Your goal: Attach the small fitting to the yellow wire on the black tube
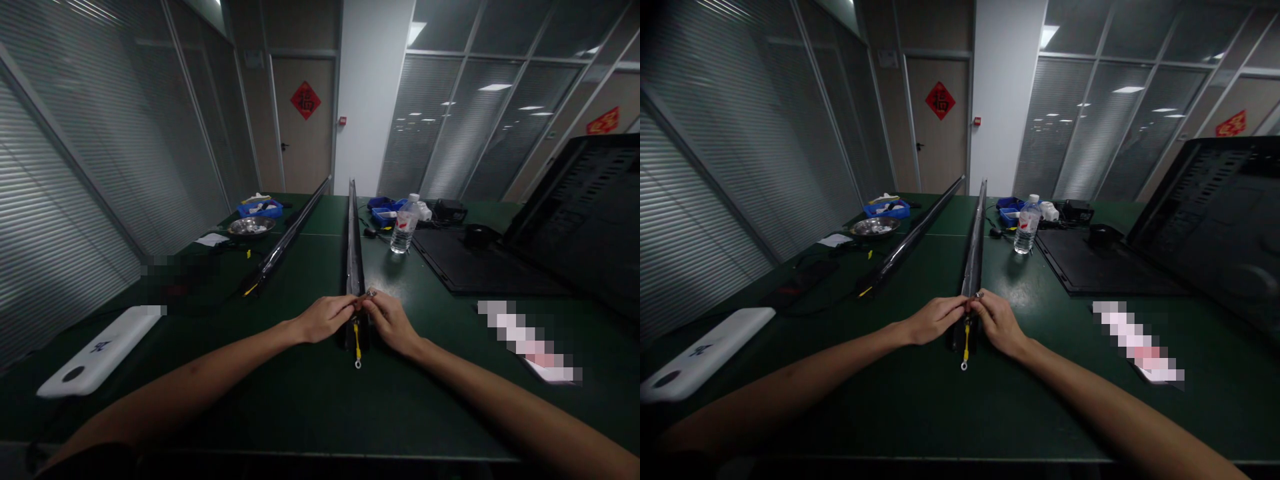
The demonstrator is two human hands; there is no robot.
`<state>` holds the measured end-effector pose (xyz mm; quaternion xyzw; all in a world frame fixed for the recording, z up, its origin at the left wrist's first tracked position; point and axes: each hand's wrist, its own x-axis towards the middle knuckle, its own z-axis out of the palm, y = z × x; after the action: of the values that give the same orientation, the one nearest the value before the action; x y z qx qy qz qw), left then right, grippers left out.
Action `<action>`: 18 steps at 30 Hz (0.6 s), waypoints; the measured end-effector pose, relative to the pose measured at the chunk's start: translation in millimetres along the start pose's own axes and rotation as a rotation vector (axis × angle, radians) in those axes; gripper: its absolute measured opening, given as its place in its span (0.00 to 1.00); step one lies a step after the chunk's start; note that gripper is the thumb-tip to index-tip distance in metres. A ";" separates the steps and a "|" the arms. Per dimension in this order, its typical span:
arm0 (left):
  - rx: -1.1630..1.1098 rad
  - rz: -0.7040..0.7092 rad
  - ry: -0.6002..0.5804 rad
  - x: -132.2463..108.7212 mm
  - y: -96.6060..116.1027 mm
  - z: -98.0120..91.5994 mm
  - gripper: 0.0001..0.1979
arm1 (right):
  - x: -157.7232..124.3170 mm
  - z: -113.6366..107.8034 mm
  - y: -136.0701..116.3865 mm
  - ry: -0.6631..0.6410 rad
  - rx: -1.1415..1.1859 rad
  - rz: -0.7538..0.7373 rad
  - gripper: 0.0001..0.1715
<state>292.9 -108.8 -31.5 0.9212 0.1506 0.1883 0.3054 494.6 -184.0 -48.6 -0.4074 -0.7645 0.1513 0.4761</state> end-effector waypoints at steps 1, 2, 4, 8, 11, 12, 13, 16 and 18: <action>-0.001 0.000 -0.005 0.0 0.0 -0.2 0.15 | 0.1 0.1 -1.0 0.009 -0.002 0.002 0.15; -0.001 0.000 -0.010 0.1 -0.1 -0.3 0.15 | 0.2 0.3 -2.3 0.020 -0.007 0.005 0.14; 0.002 -0.004 -0.015 0.2 -0.5 -0.2 0.16 | 0.8 0.4 -4.9 0.028 -0.015 0.019 0.14; 0.011 -0.009 -0.013 0.4 -1.5 0.5 0.16 | 1.9 -0.1 -7.4 0.023 -0.024 0.027 0.16; 0.004 0.002 -0.010 0.3 -1.5 0.6 0.16 | 1.7 -0.6 -5.0 0.012 -0.024 0.018 0.16; 0.002 0.004 -0.008 0.2 -1.3 0.5 0.16 | 1.4 -0.7 -3.6 0.008 -0.022 0.016 0.16; 0.002 0.004 -0.005 0.1 -1.0 0.4 0.16 | 1.1 -0.7 -2.2 0.003 -0.018 0.015 0.16; 0.004 -0.001 -0.002 -0.2 -0.2 -0.1 0.15 | 0.5 -0.2 0.9 -0.003 -0.007 0.013 0.17; 0.000 -0.005 -0.005 -0.2 -0.1 0.0 0.15 | 0.5 0.2 1.1 0.004 -0.004 0.009 0.16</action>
<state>292.6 -108.8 -31.6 0.9212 0.1521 0.1852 0.3064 494.9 -183.0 -49.1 -0.4121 -0.7621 0.1509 0.4761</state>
